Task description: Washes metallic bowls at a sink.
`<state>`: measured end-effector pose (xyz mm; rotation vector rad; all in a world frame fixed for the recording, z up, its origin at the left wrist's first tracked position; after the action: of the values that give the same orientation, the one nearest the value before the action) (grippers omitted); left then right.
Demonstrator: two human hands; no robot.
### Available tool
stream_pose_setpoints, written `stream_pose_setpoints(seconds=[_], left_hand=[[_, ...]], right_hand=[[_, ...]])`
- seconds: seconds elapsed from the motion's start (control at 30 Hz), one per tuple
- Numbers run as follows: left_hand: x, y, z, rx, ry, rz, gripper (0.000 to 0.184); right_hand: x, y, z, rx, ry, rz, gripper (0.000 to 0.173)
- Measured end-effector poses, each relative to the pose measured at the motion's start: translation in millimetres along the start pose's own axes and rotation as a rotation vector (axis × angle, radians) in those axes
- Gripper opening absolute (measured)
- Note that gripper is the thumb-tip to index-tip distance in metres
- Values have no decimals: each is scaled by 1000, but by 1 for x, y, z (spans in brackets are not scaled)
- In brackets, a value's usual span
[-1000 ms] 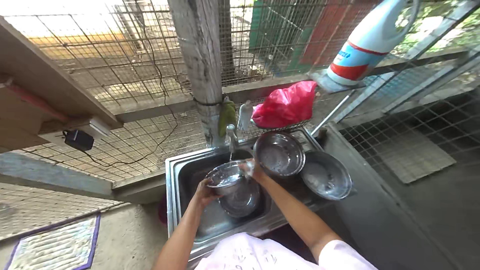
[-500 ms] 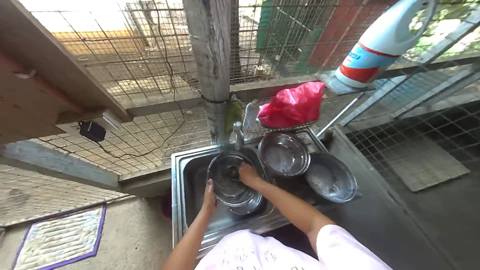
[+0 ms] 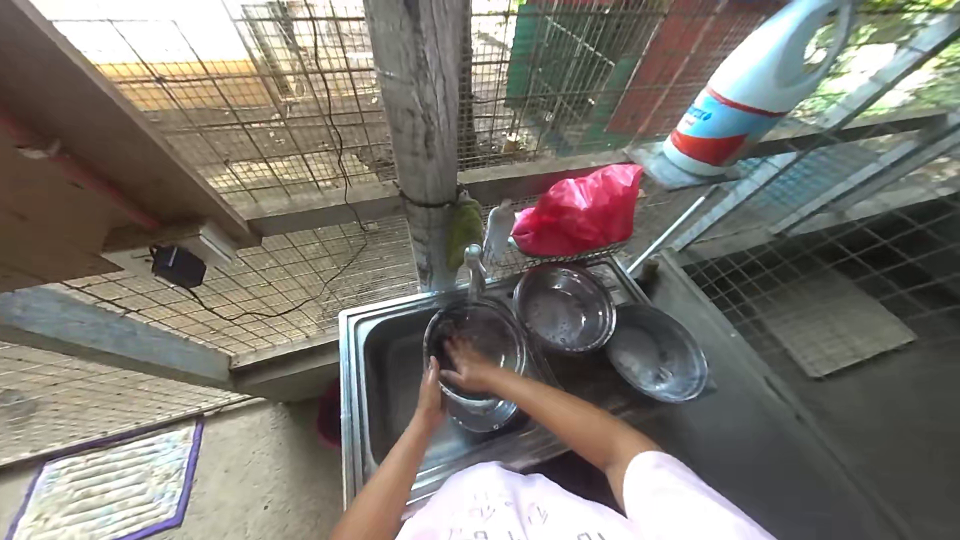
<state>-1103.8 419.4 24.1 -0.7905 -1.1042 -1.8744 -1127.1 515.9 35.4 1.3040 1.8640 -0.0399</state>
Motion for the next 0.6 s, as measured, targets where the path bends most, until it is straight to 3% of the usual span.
stream_pose_setpoints(seconds=[0.07, 0.17, 0.27, 0.33, 0.43, 0.5, 0.6], left_hand=[[13, -7, -7, 52, 5, 50, 52], [38, -2, -45, 97, -34, 86, 53], [25, 1, -42, 43, -90, 36, 54], [7, -1, -18, -12, -50, -26, 54], [1, -8, 1, -47, 70, -35, 52], [18, -11, -18, 37, 97, -8, 48], [38, -12, -51, 50, 101, -23, 43]], right_hand=[[-28, 7, 17, -4, -244, -191, 65], [-16, 30, 22, -247, 152, -163, 60], [35, 22, -6, -196, 394, 13, 75], [35, 8, -13, -124, 318, 68, 88], [-9, 1, 7, 6, -93, -87, 87], [-38, 15, 23, -120, -103, -192, 80], [-27, 33, 33, -270, 224, -256, 45]])
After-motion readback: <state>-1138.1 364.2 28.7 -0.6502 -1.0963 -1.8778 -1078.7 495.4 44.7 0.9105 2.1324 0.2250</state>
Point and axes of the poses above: each hand's wrist, its own y-axis away from the middle knuckle, its own z-axis out of the palm, x = y × z, the point moved 9 cm from there along -y, towards the middle knuckle, and after that the axes turned 10 degrees about -x, right-handed, at the moved point
